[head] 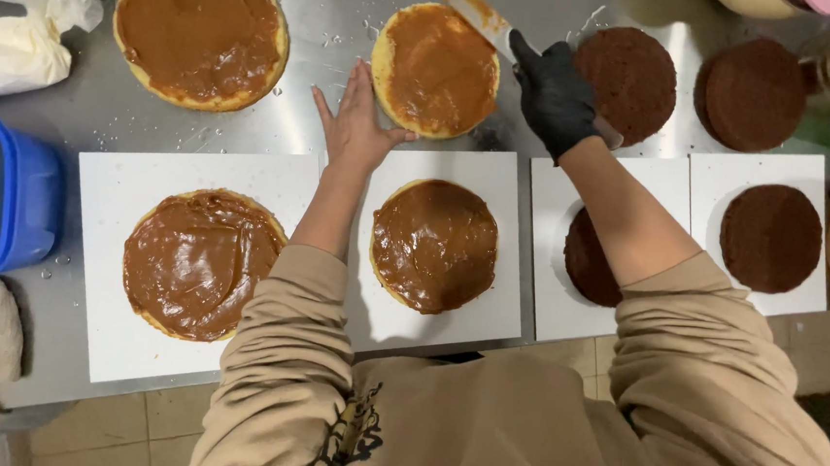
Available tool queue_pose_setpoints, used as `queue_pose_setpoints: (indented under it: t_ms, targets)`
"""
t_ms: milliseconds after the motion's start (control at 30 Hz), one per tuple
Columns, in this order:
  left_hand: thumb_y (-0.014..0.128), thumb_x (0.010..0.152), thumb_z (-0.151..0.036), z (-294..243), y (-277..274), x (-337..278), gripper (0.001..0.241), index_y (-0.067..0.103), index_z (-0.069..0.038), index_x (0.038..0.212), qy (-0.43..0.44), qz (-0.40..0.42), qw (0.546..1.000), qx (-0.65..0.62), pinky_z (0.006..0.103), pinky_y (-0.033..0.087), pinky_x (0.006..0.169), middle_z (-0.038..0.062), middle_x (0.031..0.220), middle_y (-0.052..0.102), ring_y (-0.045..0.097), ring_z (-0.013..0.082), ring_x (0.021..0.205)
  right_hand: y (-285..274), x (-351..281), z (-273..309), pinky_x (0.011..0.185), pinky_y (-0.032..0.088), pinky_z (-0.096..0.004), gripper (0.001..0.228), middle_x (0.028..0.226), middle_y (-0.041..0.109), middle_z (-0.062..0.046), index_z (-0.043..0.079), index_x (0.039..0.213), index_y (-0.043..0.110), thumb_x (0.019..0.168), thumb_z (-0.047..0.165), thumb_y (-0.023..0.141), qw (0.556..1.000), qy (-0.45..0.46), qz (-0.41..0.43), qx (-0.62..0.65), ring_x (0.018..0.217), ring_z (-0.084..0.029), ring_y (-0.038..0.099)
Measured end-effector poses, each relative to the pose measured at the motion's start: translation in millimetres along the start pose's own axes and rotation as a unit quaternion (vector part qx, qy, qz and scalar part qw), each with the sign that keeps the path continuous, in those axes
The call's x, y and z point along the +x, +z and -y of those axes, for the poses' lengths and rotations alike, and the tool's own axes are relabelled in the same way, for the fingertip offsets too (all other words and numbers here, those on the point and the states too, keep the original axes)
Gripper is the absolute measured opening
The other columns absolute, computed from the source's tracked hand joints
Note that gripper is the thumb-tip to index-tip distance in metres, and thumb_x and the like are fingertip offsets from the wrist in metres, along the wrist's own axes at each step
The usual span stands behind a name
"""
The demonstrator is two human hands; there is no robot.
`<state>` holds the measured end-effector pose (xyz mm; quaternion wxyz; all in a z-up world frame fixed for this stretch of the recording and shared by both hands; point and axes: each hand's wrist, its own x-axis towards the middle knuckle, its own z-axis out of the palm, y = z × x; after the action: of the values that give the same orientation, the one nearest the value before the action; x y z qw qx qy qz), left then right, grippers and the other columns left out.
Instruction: Spreading a caramel-like filling onto circular cake layers using a spatula.
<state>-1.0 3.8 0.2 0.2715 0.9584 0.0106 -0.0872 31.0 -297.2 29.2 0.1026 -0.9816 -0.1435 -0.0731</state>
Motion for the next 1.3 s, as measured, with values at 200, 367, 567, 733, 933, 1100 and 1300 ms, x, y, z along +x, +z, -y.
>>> queue_pose_setpoints:
  t_ms: [200,367,567,733,933,1100,1300]
  targets:
    - [0.092,0.058,-0.061,7.4,2.6,3.0,0.147,0.003,-0.004,0.160,0.048,-0.020,0.999,0.000,0.0570,-0.015,0.121,0.010,0.169,0.021,0.023,0.0190,0.154,-28.5,-64.2,-50.1,0.089,0.052,-0.041,0.045,0.118,0.062,-0.015,0.013,0.153,0.056,0.110,0.019,0.066,0.970,0.004,-0.050,0.239,0.103,-0.027,0.061]
    - [0.094,0.062,-0.051,15.6,-7.0,12.0,0.146,0.000,0.003,0.160,0.047,0.027,0.998,-0.043,0.0577,-0.012,0.123,0.011,0.167,0.030,0.027,0.0210,0.155,-94.0,-140.3,-34.4,0.060,0.043,-0.025,0.057,0.095,0.060,-0.002,0.016,0.154,0.051,0.099,0.027,0.066,0.866,0.265,0.050,0.421,0.069,-0.009,0.047]
    - [0.090,0.077,-0.034,23.8,-30.5,9.2,0.127,0.007,0.003,0.165,0.103,-0.030,0.994,-0.031,0.0577,-0.010,0.123,0.023,0.169,0.029,0.026,0.0321,0.159,-133.9,-227.8,-49.7,0.055,0.049,-0.022,0.051,0.093,0.065,0.001,0.010,0.147,0.055,0.101,0.033,0.059,0.700,0.405,0.061,0.586,0.065,-0.007,0.059]
    - [0.086,0.100,0.001,-4.1,-38.5,-54.7,0.089,0.027,0.002,0.166,0.216,-0.111,0.942,-0.230,0.0457,0.036,0.133,0.027,0.166,0.042,0.043,0.0332,0.161,-177.0,-292.4,-88.5,0.053,0.049,-0.025,0.052,0.087,0.073,-0.006,0.010,0.146,0.053,0.098,0.029,0.060,0.700,0.387,-0.008,0.600,0.060,-0.010,0.059]
    - [0.071,0.095,0.007,-84.2,1.8,-134.6,0.069,0.045,0.004,0.158,0.149,-0.066,0.931,-0.327,0.0423,0.051,0.118,0.024,0.163,0.049,0.048,0.0290,0.155,-202.4,-401.8,-204.1,0.058,0.048,-0.023,0.047,0.097,0.075,-0.005,0.007,0.147,0.052,0.105,0.025,0.058,0.679,0.421,-0.166,0.578,0.065,-0.008,0.058]
    - [0.068,0.103,0.005,-134.9,77.1,-183.3,0.053,0.047,0.007,0.151,0.067,-0.075,0.946,-0.309,0.0449,0.043,0.119,0.026,0.160,0.051,0.050,0.0326,0.150,-188.7,-519.5,-393.3,0.065,0.047,-0.025,0.045,0.102,0.068,-0.002,0.013,0.149,0.058,0.105,0.021,0.060,0.735,0.422,-0.254,0.466,0.074,-0.009,0.057]
    - [0.067,0.100,0.001,-263.7,142.2,-221.4,0.047,0.054,0.007,0.145,0.062,-0.058,0.947,-0.309,0.0473,0.044,0.122,0.025,0.156,0.052,0.047,0.0347,0.151,-242.4,-600.8,-483.8,0.080,0.051,-0.041,0.055,0.100,0.060,-0.016,0.024,0.156,0.060,0.105,0.014,0.076,0.908,0.343,-0.238,-0.041,0.088,-0.030,0.058]
